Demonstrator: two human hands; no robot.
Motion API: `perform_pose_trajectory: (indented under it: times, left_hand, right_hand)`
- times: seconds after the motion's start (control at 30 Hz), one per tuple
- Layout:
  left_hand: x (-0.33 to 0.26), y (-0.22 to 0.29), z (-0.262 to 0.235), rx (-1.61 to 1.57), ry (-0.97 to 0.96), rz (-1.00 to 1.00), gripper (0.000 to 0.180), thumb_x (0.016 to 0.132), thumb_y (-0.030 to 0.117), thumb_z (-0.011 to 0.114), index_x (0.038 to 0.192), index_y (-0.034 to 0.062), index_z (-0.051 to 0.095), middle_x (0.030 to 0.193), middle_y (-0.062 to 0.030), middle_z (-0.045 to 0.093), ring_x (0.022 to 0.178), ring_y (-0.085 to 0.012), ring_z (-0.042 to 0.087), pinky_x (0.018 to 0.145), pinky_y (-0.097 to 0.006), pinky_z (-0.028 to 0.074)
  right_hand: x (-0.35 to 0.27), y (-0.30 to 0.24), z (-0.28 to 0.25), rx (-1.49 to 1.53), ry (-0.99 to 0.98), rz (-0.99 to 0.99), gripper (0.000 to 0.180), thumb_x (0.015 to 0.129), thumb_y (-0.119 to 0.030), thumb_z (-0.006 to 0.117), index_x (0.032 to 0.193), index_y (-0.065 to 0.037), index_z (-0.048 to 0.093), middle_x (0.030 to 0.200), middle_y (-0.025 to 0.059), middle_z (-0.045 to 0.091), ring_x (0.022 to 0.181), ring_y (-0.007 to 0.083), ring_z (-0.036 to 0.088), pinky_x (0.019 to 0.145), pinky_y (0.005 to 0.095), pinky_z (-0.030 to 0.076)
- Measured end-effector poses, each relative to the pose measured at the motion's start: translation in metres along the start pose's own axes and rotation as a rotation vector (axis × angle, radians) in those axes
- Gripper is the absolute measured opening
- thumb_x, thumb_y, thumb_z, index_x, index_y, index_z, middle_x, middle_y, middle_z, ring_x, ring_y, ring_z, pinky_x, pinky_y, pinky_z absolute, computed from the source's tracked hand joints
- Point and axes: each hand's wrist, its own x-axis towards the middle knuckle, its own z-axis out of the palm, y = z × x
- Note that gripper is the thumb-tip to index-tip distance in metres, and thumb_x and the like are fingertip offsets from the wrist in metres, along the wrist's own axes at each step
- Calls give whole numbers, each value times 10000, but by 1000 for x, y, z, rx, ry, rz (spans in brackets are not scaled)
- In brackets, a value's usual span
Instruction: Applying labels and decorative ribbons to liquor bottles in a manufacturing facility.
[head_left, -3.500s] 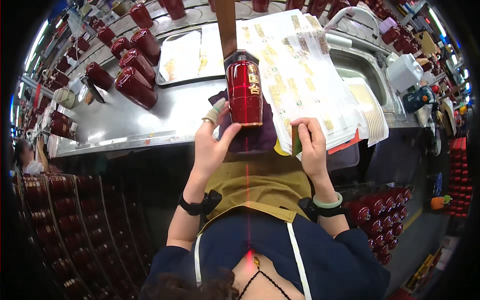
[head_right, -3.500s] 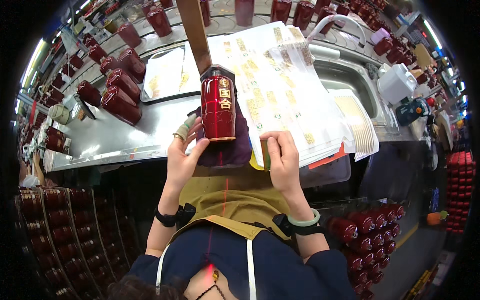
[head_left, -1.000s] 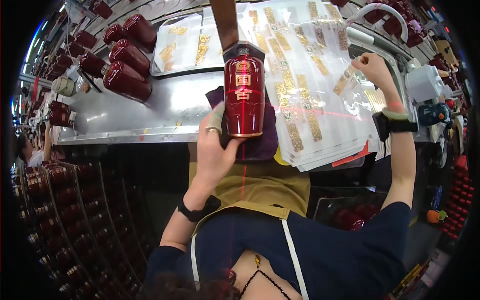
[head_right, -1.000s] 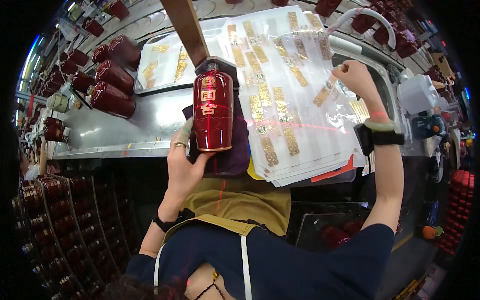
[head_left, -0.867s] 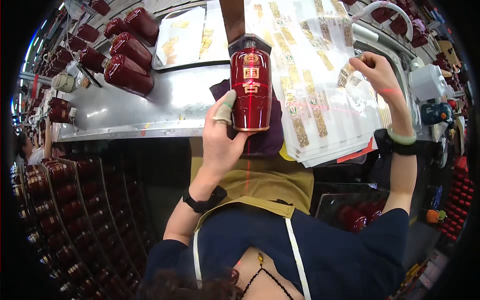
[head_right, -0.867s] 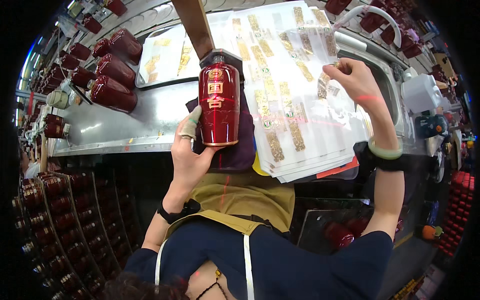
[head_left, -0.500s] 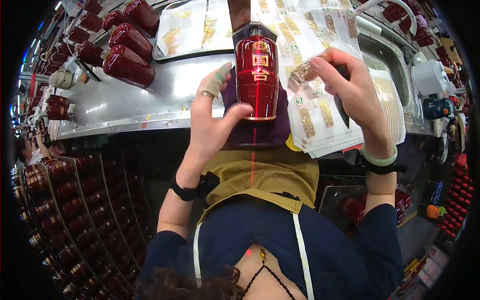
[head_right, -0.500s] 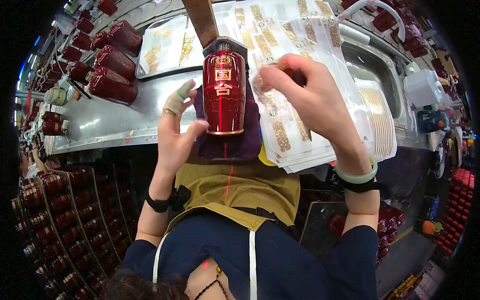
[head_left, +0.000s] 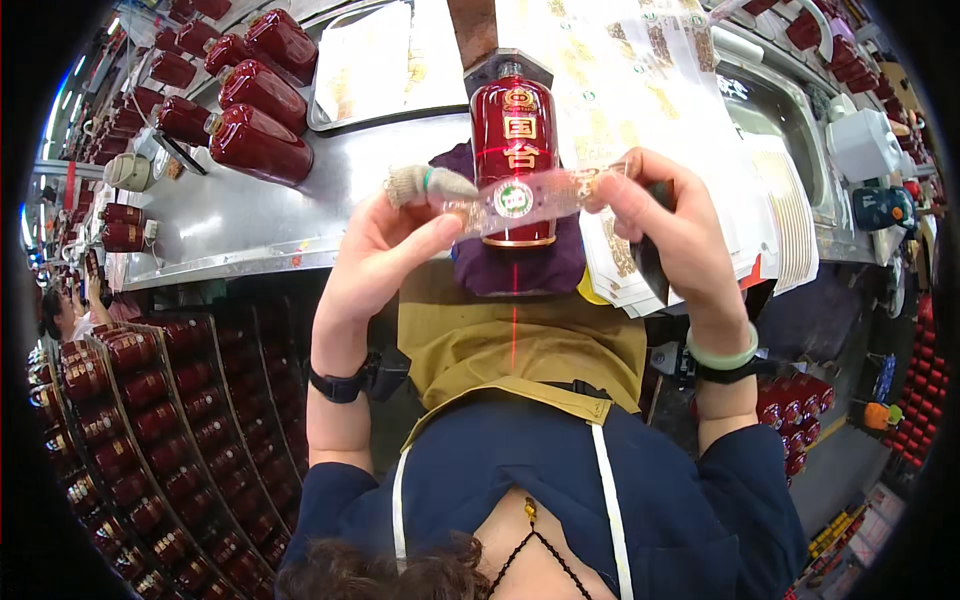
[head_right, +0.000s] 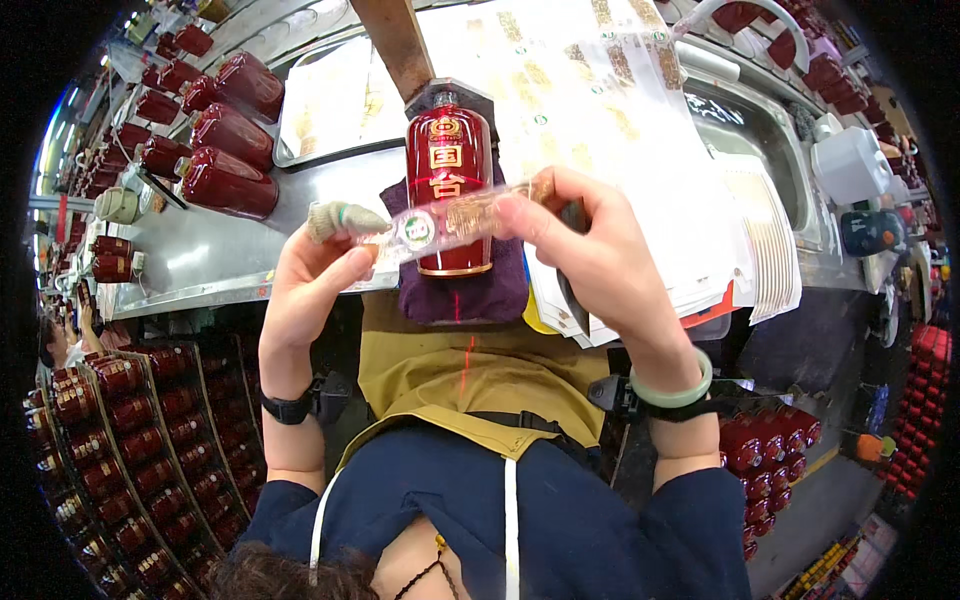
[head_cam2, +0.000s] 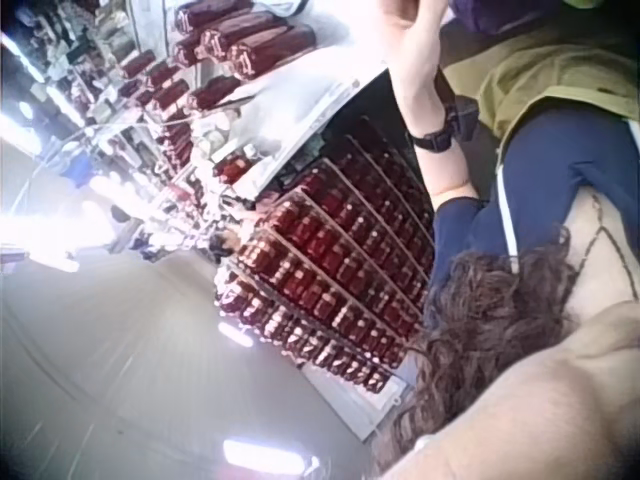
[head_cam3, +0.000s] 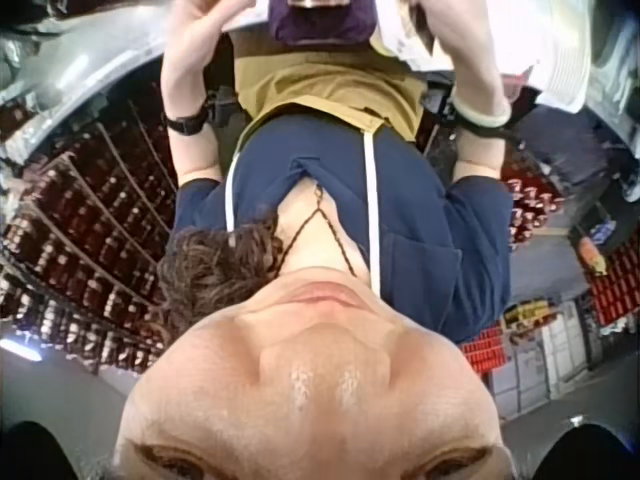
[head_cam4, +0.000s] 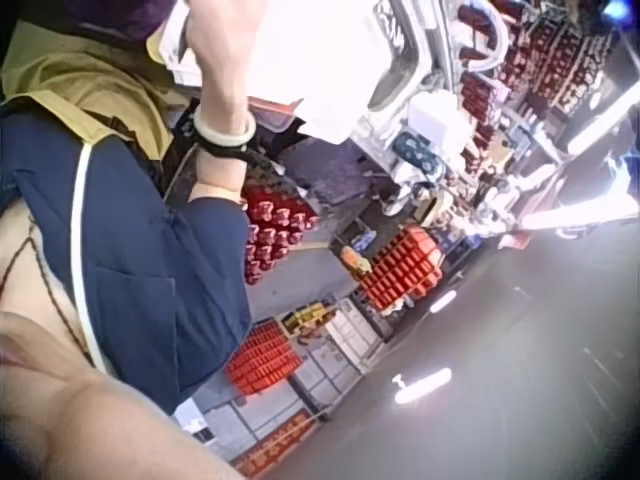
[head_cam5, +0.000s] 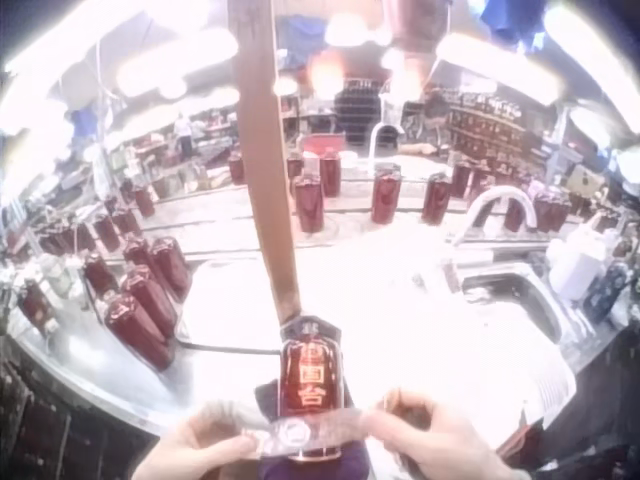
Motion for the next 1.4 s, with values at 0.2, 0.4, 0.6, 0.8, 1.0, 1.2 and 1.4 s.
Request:
perform_pose_trajectory:
  times: [0.2,0.4,0.6,0.8,1.0,1.2,1.4]
  left_hand:
    - [19,-21,-9,134,47,-158,377,942,90,771,1281,15,627,931,60,574,879,-49,563,780,-218,453]
    - [34,-49,-4,18,124,-123,316,957,65,753,1230,35,596,934,49,564,860,-37,550,783,-218,465]
    - [31,-60,-3,-146,148,-109,284,980,64,722,1233,38,595,1061,-8,672,964,-81,627,846,-245,504]
    - [29,-67,-1,-182,148,-66,151,988,64,712,1117,51,634,1039,3,677,968,-77,631,856,-256,512]
    - [30,-64,-7,-158,128,-105,123,999,98,706,1090,55,634,1007,7,677,940,-78,629,823,-249,506]
    - [30,-59,0,-138,170,-107,217,998,79,696,1198,37,625,1051,-23,692,941,-87,635,814,-252,512]
    - [30,-63,-2,-181,169,-128,247,998,67,691,1228,33,608,1068,-26,684,941,-92,625,822,-251,505]
  right_hand:
    - [-4,57,8,76,119,120,191,1007,-212,711,937,-43,659,828,10,656,651,30,452,592,205,371]
    - [4,81,18,-50,260,97,209,985,-243,744,957,-38,711,785,-28,635,690,48,506,618,230,394]
    - [9,80,27,182,256,132,176,940,-152,787,1023,-32,688,842,-2,652,749,61,556,677,233,459]
    - [11,93,30,335,253,86,169,922,-77,790,1026,-39,663,881,-2,650,749,54,540,682,221,441]
    - [7,77,36,230,262,117,217,923,-74,786,1112,-31,689,899,-13,650,788,50,545,714,210,448]
    - [10,87,29,251,239,149,239,943,-93,770,1150,-22,675,877,-19,634,763,60,549,690,213,443]
    - [11,84,29,236,223,153,213,944,-100,768,1130,-25,697,884,-30,640,781,48,545,705,209,439]
